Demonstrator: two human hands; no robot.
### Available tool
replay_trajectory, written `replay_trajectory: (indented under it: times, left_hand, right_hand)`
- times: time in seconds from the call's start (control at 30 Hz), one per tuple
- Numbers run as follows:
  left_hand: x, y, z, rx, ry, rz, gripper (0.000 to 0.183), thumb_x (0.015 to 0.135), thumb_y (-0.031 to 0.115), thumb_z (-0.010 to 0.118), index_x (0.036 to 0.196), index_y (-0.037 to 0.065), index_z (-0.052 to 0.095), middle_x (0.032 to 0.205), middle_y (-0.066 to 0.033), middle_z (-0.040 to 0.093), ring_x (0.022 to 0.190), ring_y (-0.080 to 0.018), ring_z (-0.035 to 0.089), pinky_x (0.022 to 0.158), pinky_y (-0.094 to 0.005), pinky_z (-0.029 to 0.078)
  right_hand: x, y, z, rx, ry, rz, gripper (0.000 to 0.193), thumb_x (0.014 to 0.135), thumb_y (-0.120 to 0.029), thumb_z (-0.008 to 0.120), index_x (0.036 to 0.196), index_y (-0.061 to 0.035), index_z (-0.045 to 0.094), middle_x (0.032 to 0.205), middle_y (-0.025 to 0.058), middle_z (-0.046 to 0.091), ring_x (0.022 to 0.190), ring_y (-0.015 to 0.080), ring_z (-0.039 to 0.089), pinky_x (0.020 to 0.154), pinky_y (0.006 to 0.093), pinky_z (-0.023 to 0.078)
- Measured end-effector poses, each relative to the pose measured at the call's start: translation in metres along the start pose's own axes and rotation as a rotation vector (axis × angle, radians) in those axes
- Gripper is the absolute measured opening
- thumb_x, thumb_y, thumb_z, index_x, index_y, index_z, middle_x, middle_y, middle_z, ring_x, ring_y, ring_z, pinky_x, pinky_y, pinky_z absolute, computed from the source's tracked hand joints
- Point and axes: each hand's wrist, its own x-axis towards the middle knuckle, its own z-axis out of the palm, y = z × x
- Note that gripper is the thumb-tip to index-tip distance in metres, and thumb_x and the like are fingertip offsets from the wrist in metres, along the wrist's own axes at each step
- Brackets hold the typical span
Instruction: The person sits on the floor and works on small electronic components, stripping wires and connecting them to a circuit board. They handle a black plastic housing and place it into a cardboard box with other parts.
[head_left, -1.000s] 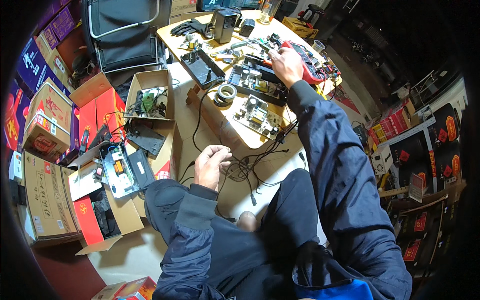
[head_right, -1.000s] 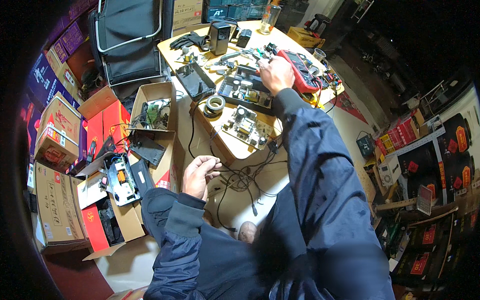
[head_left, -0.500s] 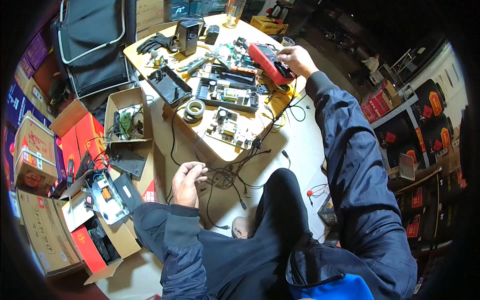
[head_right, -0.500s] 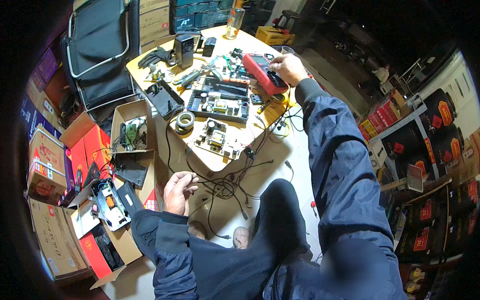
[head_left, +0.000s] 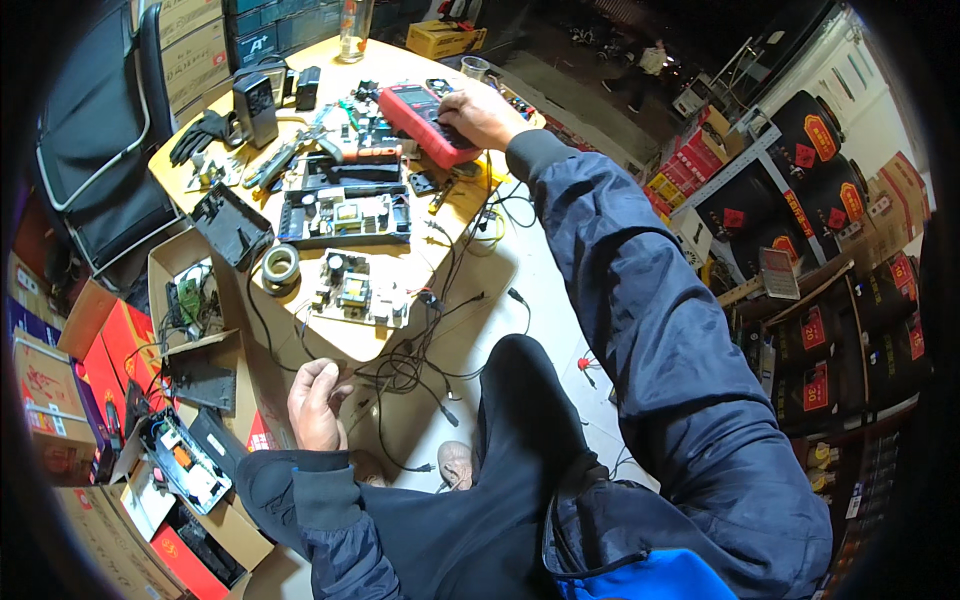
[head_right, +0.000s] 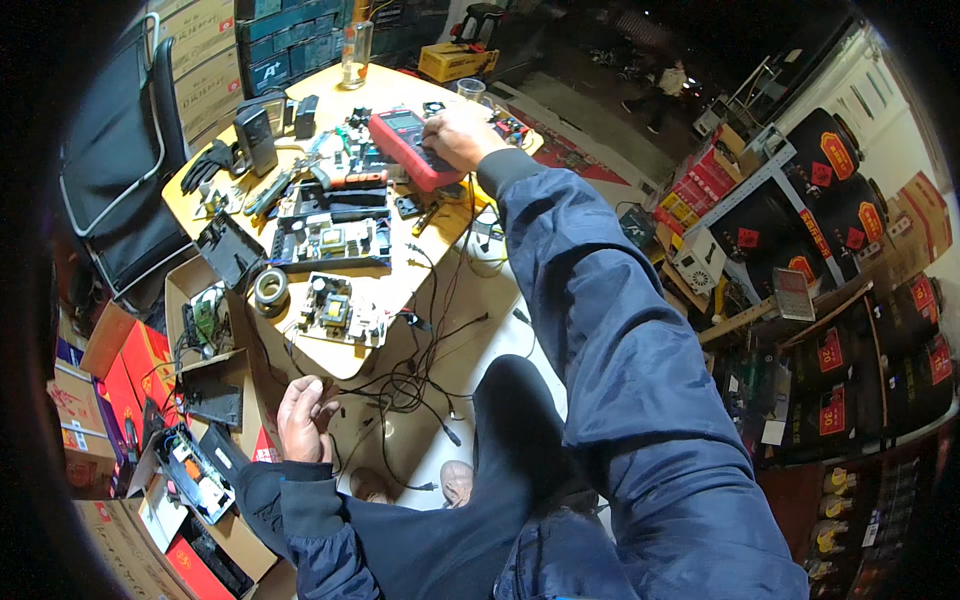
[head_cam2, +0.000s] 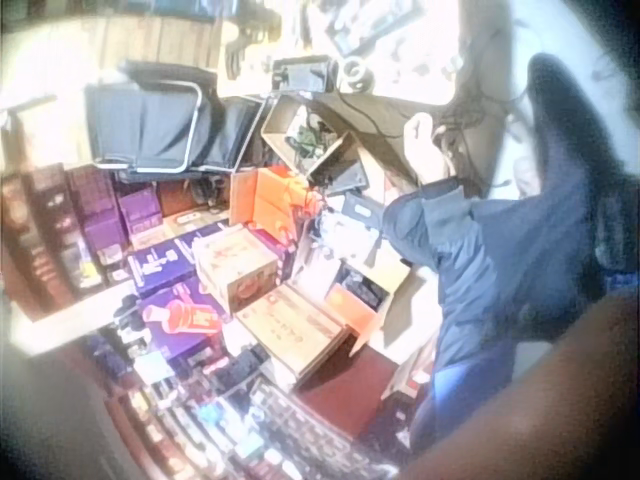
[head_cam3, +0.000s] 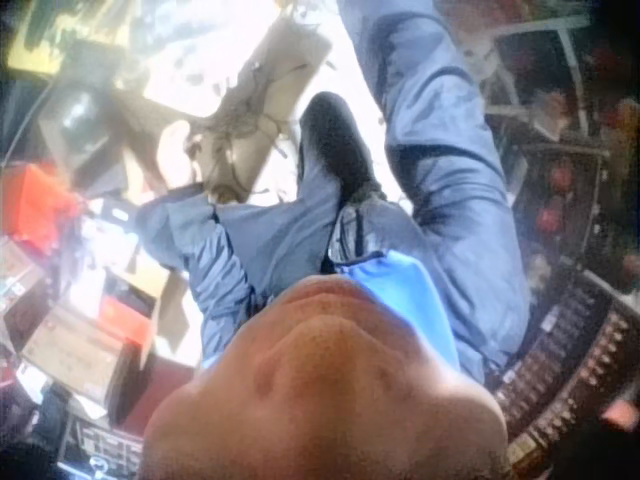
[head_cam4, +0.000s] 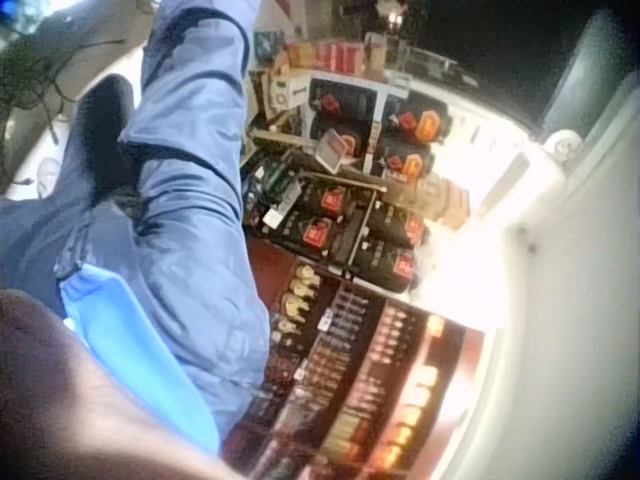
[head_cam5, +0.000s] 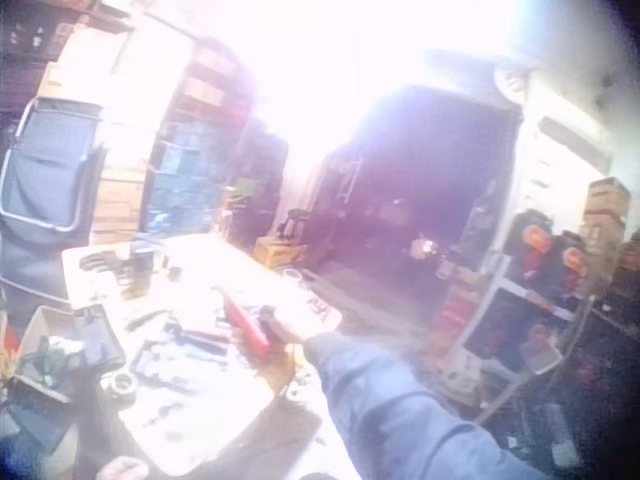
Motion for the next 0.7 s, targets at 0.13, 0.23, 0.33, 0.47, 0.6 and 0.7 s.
replay_trajectory:
  times: [0.13, 0.23, 0.33, 0.47, 0.6, 0.7]
  left_hand:
    - [0.003, -0.002, 0.006, -0.013, -0.016, -0.021, 0.011, 0.097, 0.016, 0.068, 0.105, 0.009, 0.064, 0.089, 0.0026, 0.064, 0.078, -0.0067, 0.061, 0.073, -0.0263, 0.055]
    - [0.002, -0.002, 0.009, 0.01, -0.048, 0.014, 0.01, 0.098, 0.014, 0.066, 0.104, 0.008, 0.063, 0.087, 0.0027, 0.062, 0.076, -0.0062, 0.059, 0.073, -0.0263, 0.054]
    - [0.001, -0.002, 0.009, 0.011, -0.047, 0.01, 0.009, 0.098, 0.013, 0.066, 0.104, 0.007, 0.063, 0.088, 0.0023, 0.062, 0.077, -0.0068, 0.06, 0.073, -0.0265, 0.054]
    - [0.0, -0.002, 0.006, -0.022, -0.051, 0.006, 0.008, 0.098, 0.013, 0.065, 0.104, 0.007, 0.063, 0.09, 0.001, 0.065, 0.081, -0.0084, 0.064, 0.073, -0.0267, 0.055]
    - [0.0, -0.001, 0.002, 0.004, -0.036, 0.012, 0.01, 0.097, 0.014, 0.067, 0.105, 0.007, 0.065, 0.095, -0.0004, 0.067, 0.086, -0.0106, 0.066, 0.074, -0.0273, 0.054]
    - [0.0, -0.001, 0.0, 0.019, -0.051, 0.029, 0.012, 0.097, 0.015, 0.068, 0.105, 0.006, 0.066, 0.097, -0.0011, 0.067, 0.088, -0.0127, 0.066, 0.076, -0.0283, 0.052]
  right_hand:
    - [0.004, -0.003, -0.003, -0.052, -0.037, -0.011, 0.02, 0.087, -0.023, 0.069, 0.096, -0.0088, 0.079, 0.09, 0.0175, 0.075, 0.087, 0.0356, 0.072, 0.081, 0.0433, 0.056]
    - [0.004, -0.007, -0.006, -0.051, -0.103, 0.024, 0.02, 0.092, -0.017, 0.066, 0.099, -0.0001, 0.075, 0.097, 0.0186, 0.072, 0.095, 0.0378, 0.067, 0.087, 0.0426, 0.054]
    - [0.006, -0.01, -0.005, -0.113, -0.102, 0.028, 0.02, 0.091, -0.018, 0.067, 0.098, -0.0005, 0.075, 0.095, 0.0197, 0.072, 0.093, 0.0389, 0.067, 0.086, 0.0436, 0.054]
    - [0.009, -0.012, -0.001, -0.147, -0.09, 0.087, 0.021, 0.09, -0.022, 0.067, 0.097, -0.0045, 0.076, 0.091, 0.0199, 0.072, 0.09, 0.0385, 0.069, 0.083, 0.0455, 0.054]
    - [0.013, -0.009, 0.004, -0.215, -0.079, 0.137, 0.027, 0.088, -0.031, 0.065, 0.102, -0.0123, 0.079, 0.092, 0.0173, 0.076, 0.091, 0.0361, 0.072, 0.083, 0.0463, 0.055]
    - [0.014, -0.008, 0.006, -0.256, -0.077, 0.16, 0.03, 0.088, -0.029, 0.062, 0.105, -0.0111, 0.079, 0.094, 0.0191, 0.076, 0.095, 0.038, 0.071, 0.087, 0.0466, 0.055]
